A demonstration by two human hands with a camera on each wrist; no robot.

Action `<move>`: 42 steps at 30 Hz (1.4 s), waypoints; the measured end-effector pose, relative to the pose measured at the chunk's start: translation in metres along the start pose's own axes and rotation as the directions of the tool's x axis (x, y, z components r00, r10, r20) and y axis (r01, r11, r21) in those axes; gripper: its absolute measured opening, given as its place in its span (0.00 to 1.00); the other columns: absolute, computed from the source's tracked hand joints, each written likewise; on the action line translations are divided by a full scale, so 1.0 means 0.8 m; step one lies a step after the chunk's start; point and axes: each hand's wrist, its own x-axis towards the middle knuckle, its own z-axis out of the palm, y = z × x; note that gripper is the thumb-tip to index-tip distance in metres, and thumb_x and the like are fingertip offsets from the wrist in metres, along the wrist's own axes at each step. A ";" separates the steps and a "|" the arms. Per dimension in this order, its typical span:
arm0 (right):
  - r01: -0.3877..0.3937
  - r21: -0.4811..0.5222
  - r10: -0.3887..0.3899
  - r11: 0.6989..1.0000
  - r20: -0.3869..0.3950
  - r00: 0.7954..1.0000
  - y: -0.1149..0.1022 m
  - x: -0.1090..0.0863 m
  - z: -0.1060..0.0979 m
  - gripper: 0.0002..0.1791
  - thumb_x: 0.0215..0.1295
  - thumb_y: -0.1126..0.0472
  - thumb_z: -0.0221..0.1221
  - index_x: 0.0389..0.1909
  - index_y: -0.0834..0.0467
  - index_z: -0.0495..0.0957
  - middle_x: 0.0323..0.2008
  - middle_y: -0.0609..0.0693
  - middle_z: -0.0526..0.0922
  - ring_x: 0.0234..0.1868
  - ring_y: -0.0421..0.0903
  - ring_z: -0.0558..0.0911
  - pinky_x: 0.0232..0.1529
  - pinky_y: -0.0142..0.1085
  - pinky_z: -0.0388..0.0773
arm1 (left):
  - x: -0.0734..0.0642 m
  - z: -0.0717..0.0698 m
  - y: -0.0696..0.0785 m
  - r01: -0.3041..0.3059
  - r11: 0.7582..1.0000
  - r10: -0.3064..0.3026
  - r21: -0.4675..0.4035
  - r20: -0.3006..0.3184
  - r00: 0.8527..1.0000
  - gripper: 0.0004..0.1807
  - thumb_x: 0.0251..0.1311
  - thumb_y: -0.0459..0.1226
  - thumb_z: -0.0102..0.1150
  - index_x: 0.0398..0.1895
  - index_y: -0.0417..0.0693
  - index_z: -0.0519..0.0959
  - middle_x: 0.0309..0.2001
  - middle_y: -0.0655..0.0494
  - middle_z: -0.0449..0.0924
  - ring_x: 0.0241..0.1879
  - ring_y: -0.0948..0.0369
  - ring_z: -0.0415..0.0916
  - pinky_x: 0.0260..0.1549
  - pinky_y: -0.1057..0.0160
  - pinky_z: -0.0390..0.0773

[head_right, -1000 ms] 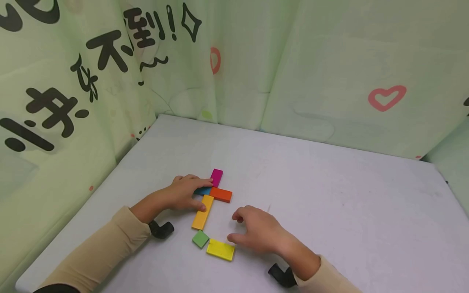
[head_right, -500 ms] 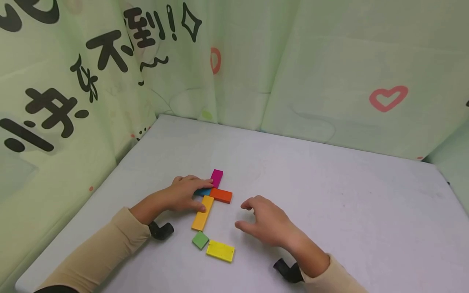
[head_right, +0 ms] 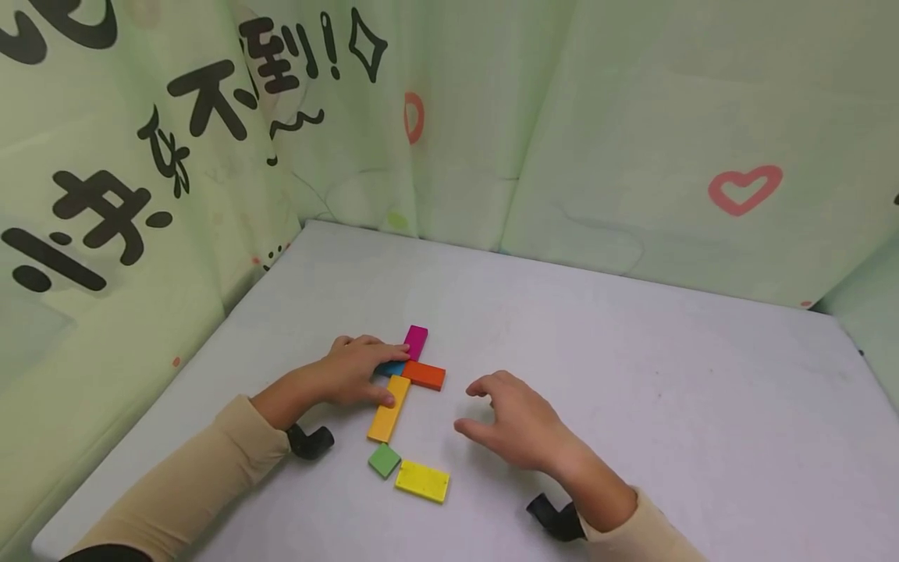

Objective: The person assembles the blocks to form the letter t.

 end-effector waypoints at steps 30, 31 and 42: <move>-0.011 -0.032 0.009 0.999 -0.063 0.998 0.015 -0.005 -0.005 0.24 0.64 0.49 0.67 0.53 0.60 0.79 0.52 0.52 0.79 0.45 0.49 0.79 0.44 0.43 0.78 | 0.004 0.001 -0.006 -0.036 0.997 0.036 -0.073 -0.008 0.999 0.41 0.56 0.52 0.72 0.73 0.56 0.68 0.71 0.58 0.66 0.70 0.52 0.56 0.65 0.41 0.55; -0.009 -0.035 0.007 0.999 -0.062 0.998 0.016 -0.006 -0.005 0.24 0.64 0.49 0.67 0.54 0.60 0.79 0.52 0.52 0.79 0.45 0.49 0.79 0.44 0.43 0.78 | 0.004 0.001 -0.006 -0.041 0.996 0.040 -0.078 -0.010 0.999 0.41 0.56 0.51 0.72 0.73 0.56 0.68 0.71 0.57 0.66 0.70 0.51 0.56 0.65 0.40 0.55; 0.001 -0.035 -0.003 0.999 -0.068 0.998 0.024 -0.011 -0.008 0.24 0.65 0.48 0.66 0.54 0.61 0.78 0.53 0.53 0.78 0.45 0.48 0.79 0.44 0.44 0.77 | 0.004 -0.008 -0.007 -0.063 0.991 0.058 -0.119 -0.047 0.997 0.40 0.57 0.51 0.72 0.72 0.57 0.69 0.68 0.53 0.69 0.69 0.51 0.58 0.67 0.42 0.56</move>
